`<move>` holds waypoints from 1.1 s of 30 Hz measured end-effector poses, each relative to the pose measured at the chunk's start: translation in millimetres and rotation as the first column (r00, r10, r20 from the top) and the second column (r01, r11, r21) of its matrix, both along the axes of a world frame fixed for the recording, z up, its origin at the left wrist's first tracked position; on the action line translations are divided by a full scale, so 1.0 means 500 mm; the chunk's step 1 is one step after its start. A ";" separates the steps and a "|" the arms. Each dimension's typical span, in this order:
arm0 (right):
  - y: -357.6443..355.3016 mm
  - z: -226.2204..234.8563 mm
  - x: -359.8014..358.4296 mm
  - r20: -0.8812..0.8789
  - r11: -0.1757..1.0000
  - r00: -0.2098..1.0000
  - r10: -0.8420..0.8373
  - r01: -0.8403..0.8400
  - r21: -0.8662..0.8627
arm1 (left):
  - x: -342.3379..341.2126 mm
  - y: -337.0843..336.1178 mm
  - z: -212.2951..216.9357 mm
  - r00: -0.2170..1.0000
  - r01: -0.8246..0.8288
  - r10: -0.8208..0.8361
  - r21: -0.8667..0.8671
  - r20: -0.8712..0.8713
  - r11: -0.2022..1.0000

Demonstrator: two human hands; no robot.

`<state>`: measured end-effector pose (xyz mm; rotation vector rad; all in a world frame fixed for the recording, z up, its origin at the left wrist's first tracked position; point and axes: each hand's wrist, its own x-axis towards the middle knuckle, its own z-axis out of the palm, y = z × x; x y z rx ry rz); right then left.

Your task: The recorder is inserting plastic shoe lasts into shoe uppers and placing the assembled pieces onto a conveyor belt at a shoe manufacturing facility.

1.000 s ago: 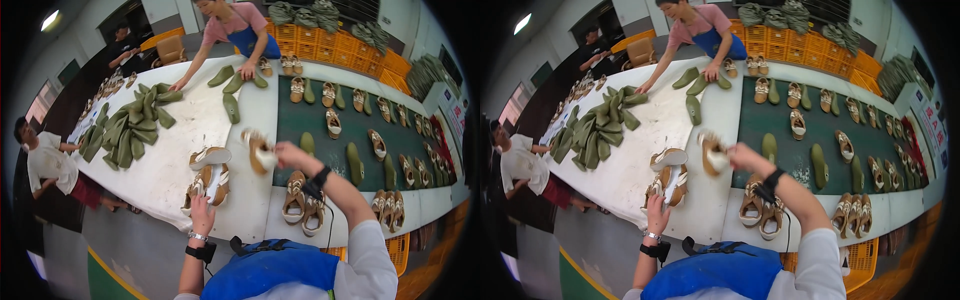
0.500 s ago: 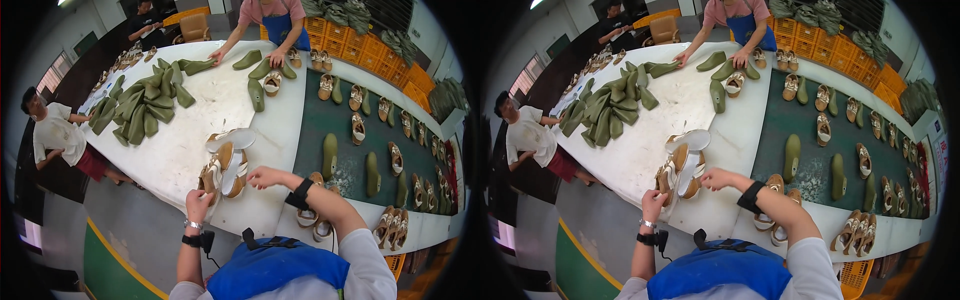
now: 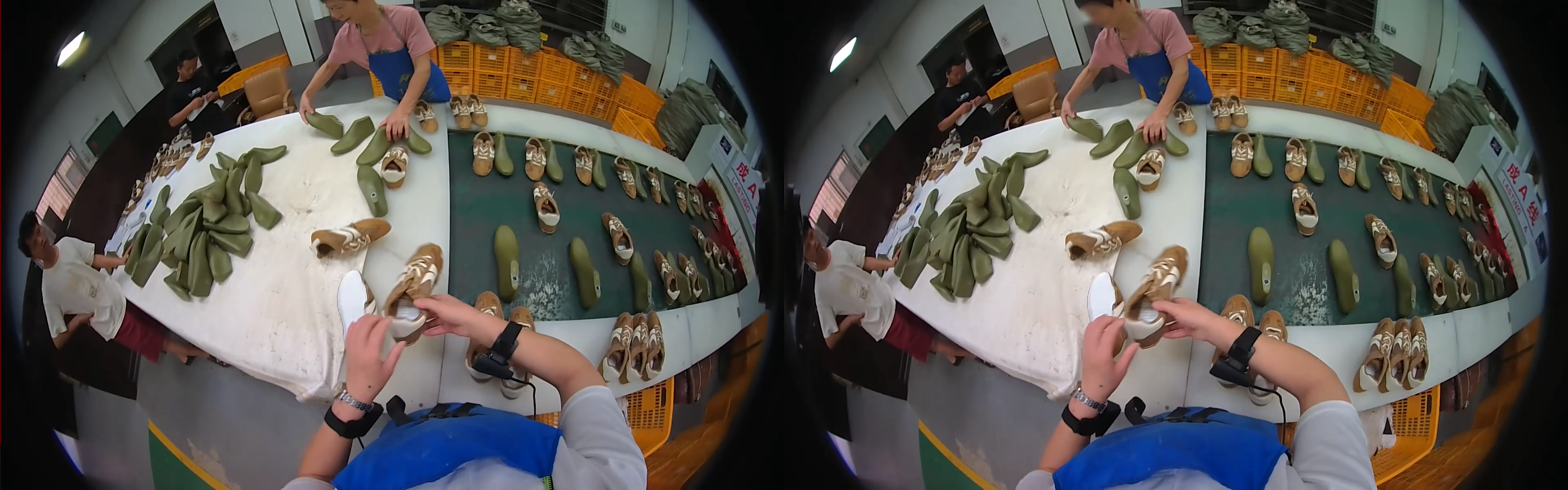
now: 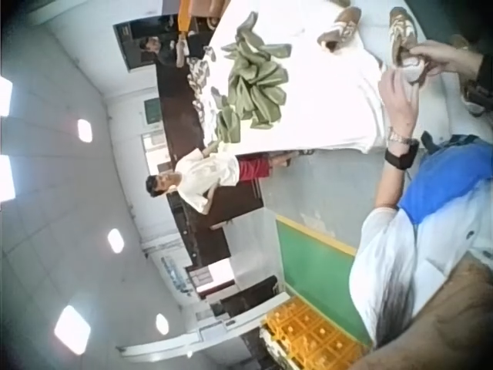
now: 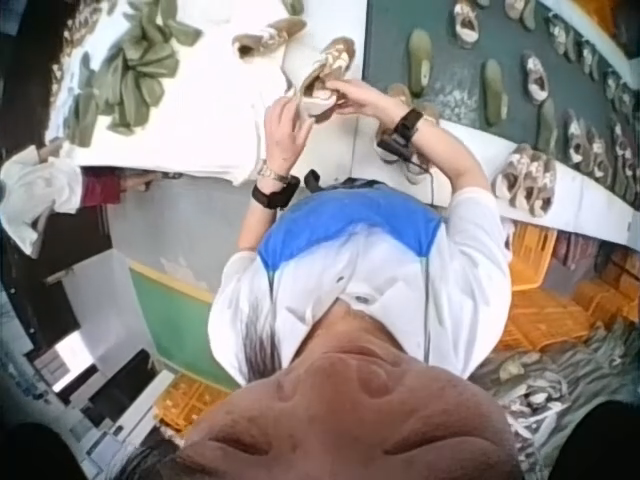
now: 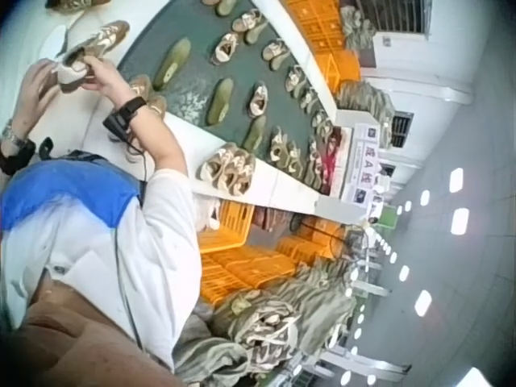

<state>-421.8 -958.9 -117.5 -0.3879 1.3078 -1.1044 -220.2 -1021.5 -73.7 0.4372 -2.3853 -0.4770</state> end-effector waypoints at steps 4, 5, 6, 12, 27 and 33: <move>-0.104 -0.050 -0.134 0.001 0.984 0.984 -0.176 0.176 -0.004 | 0.046 -0.070 -0.101 0.980 -0.192 0.187 0.070 0.063 0.979; -0.148 -0.004 -0.153 0.066 0.964 0.980 -0.189 0.198 -0.180 | 0.066 -0.095 -0.145 0.952 -0.286 0.275 0.067 0.132 0.956; -0.186 0.002 -0.204 0.243 0.898 0.932 -0.268 0.333 -0.287 | 0.070 -0.112 -0.179 0.941 -0.299 0.283 0.062 0.184 0.952; -0.246 0.005 -0.210 -0.397 0.983 0.905 -0.154 0.098 -0.157 | 0.061 -0.182 -0.321 0.893 -0.450 0.336 0.608 0.299 0.654; 0.001 0.011 0.072 -0.192 0.917 0.969 0.153 -0.212 -0.337 | -0.001 -0.063 -0.178 0.903 0.417 0.063 0.833 -0.425 -0.364; 0.055 0.060 0.081 -0.875 0.911 0.345 -0.340 -0.113 -0.398 | -0.032 -0.021 -0.098 0.935 0.317 0.208 0.940 -0.288 -0.123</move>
